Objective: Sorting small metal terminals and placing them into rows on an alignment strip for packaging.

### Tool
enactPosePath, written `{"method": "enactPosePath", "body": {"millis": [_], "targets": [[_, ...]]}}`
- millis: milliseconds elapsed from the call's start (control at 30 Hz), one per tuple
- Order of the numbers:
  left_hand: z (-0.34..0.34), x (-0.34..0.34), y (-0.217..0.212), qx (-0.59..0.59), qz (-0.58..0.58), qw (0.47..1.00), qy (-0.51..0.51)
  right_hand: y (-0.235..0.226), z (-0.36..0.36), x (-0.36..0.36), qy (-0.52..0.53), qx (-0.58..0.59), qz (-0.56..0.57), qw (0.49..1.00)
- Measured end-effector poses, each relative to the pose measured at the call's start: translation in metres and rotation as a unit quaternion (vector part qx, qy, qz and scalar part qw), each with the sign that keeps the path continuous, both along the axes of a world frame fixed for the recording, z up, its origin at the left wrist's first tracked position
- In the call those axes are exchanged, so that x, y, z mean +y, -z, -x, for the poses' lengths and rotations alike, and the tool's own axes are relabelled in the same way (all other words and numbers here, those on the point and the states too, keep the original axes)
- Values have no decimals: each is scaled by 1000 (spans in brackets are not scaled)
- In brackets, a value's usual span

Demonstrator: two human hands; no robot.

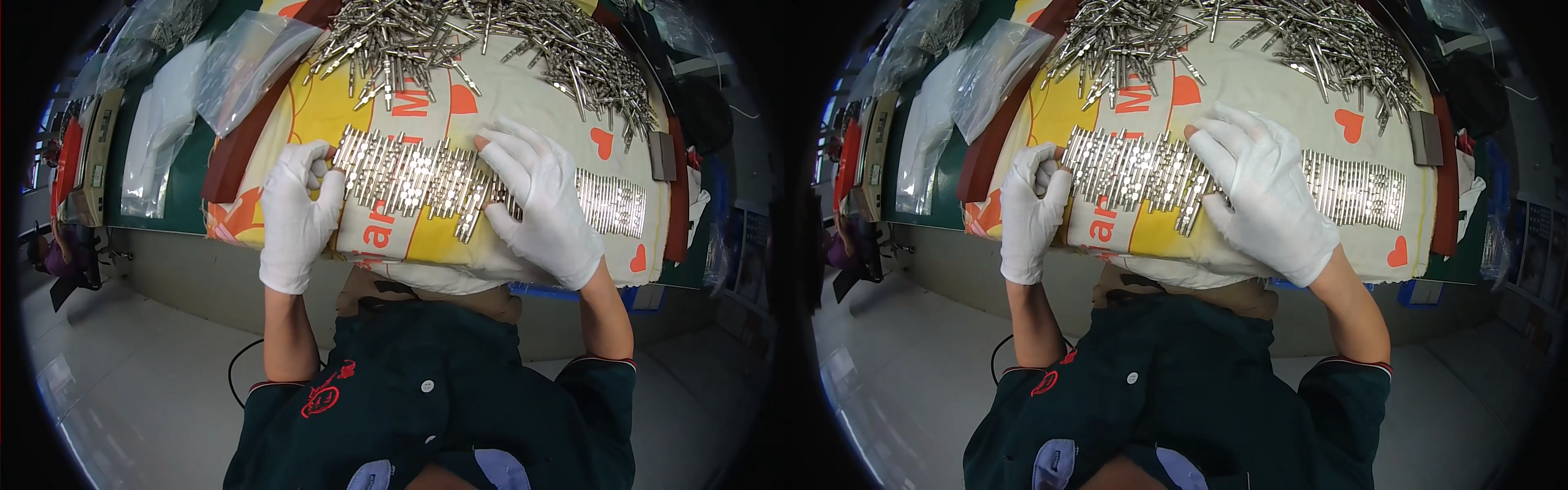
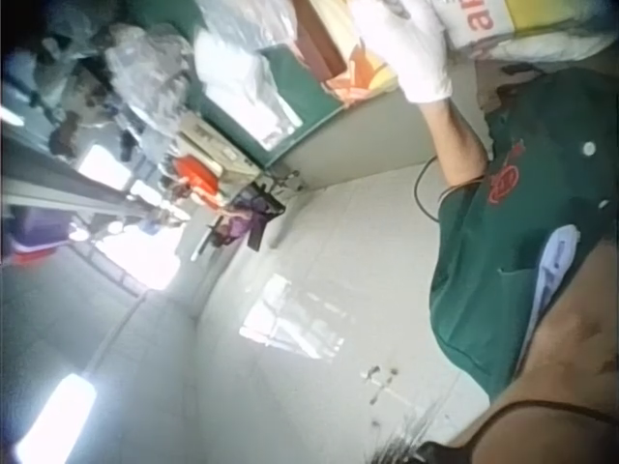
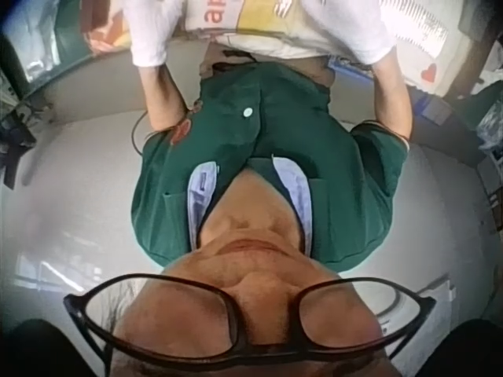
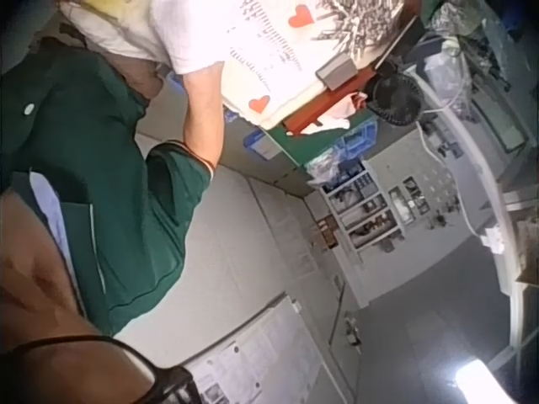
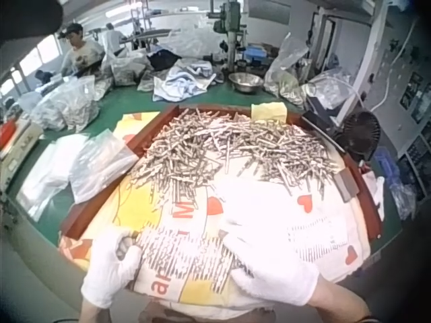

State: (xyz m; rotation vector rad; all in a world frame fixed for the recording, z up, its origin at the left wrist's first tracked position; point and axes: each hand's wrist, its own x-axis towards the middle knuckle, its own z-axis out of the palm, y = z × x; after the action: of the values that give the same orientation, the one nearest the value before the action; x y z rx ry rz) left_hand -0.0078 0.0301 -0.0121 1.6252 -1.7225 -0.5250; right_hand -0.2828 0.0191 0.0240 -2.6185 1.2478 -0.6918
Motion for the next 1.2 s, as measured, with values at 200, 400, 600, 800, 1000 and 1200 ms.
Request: {"method": "enactPosePath", "body": {"millis": [200,400,600,800,1000,1200], "targets": [[0,-1,-1,-11,6,1000,3,-8,7,1,-49,96,-34,994],[5,-3,-5,-58,26,998,1,-18,-16,-7,-81,197,72,974],[24,-8,-15,-191,44,981,-13,-8,-22,-20,-182,246,107,946],[32,-11,-19,-263,21,965,-15,-5,-23,-38,-294,170,94,936],[29,-17,-36,-198,-79,975,61,19,-47,-60,-341,117,171,917],[49,-27,-72,-304,-196,922,139,32,-58,-66,-308,-37,107,944]]}}
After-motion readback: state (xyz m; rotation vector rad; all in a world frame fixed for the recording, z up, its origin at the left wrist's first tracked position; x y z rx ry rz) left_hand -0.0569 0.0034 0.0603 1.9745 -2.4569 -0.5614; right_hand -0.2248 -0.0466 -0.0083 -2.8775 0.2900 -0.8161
